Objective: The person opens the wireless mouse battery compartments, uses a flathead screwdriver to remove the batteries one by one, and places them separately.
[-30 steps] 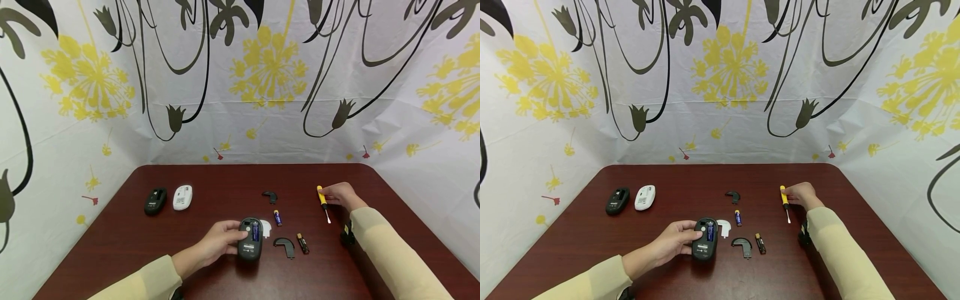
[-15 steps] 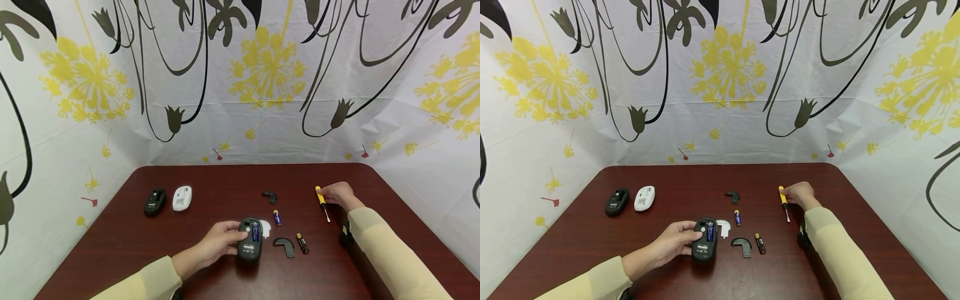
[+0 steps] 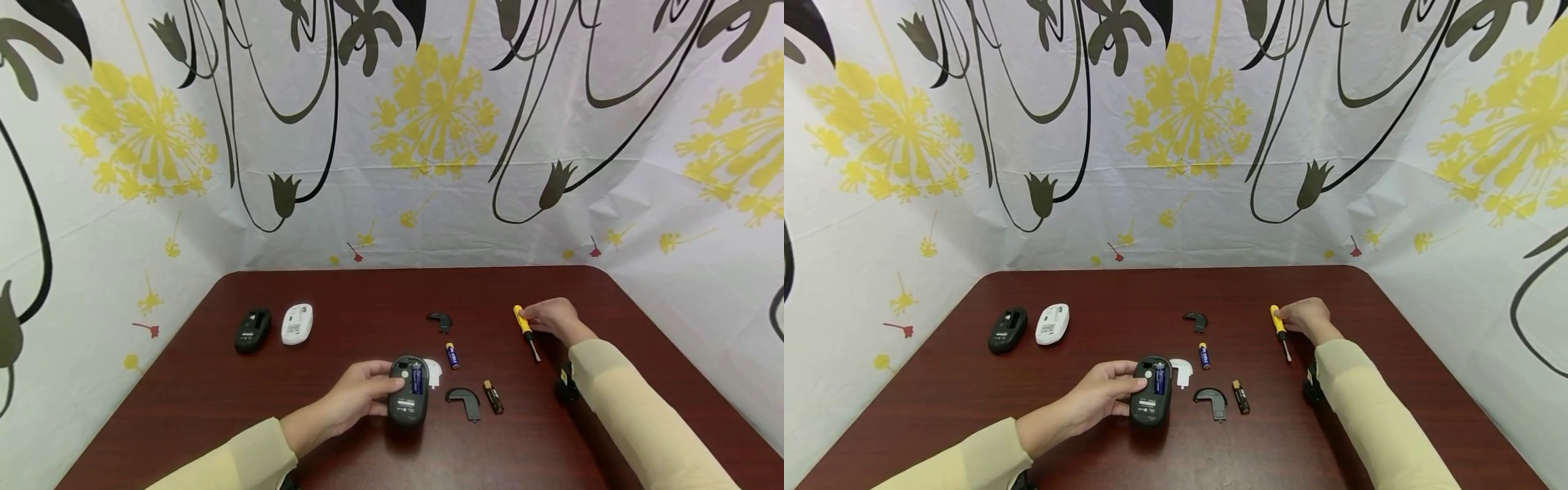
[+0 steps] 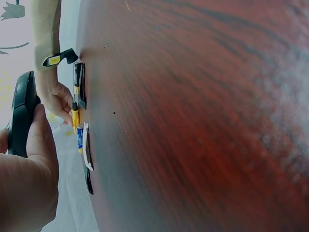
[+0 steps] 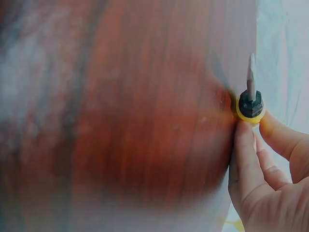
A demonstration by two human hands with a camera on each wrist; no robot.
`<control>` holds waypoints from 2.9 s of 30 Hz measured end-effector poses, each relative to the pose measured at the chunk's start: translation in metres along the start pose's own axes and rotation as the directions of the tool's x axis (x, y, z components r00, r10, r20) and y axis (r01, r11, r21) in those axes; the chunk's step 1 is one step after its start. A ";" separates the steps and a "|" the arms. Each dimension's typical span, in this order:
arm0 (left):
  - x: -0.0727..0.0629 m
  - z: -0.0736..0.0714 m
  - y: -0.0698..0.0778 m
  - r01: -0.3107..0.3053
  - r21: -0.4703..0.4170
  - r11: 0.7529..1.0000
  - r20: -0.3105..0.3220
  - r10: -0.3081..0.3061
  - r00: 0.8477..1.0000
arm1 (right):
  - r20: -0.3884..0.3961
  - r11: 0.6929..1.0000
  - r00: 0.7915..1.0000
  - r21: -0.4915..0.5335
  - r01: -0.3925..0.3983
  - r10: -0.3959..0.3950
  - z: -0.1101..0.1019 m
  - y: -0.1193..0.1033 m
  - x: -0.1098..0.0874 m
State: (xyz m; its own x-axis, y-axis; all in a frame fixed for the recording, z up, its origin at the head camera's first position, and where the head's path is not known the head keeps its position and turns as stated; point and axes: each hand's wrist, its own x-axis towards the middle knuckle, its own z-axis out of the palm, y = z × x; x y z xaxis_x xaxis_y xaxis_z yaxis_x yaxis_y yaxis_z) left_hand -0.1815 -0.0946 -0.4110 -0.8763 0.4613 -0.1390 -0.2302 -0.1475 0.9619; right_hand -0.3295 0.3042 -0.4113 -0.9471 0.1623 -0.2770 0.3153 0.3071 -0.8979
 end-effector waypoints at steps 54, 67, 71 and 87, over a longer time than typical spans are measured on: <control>-0.002 0.001 0.003 0.005 0.006 1.000 -0.002 -0.005 1.000 | 0.386 0.953 0.872 0.097 0.287 -0.302 0.046 -0.048 -0.055; -0.001 0.000 0.002 0.010 0.012 1.000 0.013 -0.011 1.000 | 0.548 0.930 0.752 0.191 0.314 -0.367 0.085 -0.059 -0.079; 0.000 0.000 0.002 0.012 0.017 1.000 0.014 -0.012 1.000 | 0.611 0.910 0.684 0.176 0.375 -0.399 0.095 -0.060 -0.087; 0.001 0.000 0.001 0.018 0.019 1.000 0.030 -0.019 0.999 | 0.765 0.843 0.475 0.160 0.514 -0.435 0.117 -0.060 -0.102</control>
State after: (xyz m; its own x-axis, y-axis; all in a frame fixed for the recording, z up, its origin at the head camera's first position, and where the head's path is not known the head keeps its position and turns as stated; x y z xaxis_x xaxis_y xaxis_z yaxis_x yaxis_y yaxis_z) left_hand -0.1821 -0.0941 -0.4103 -0.8586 0.4902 -0.1499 -0.2382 -0.1226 0.9634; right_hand -0.2592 0.1591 -0.3692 -0.6337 -0.7736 -0.0022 -0.2309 0.1919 -0.9539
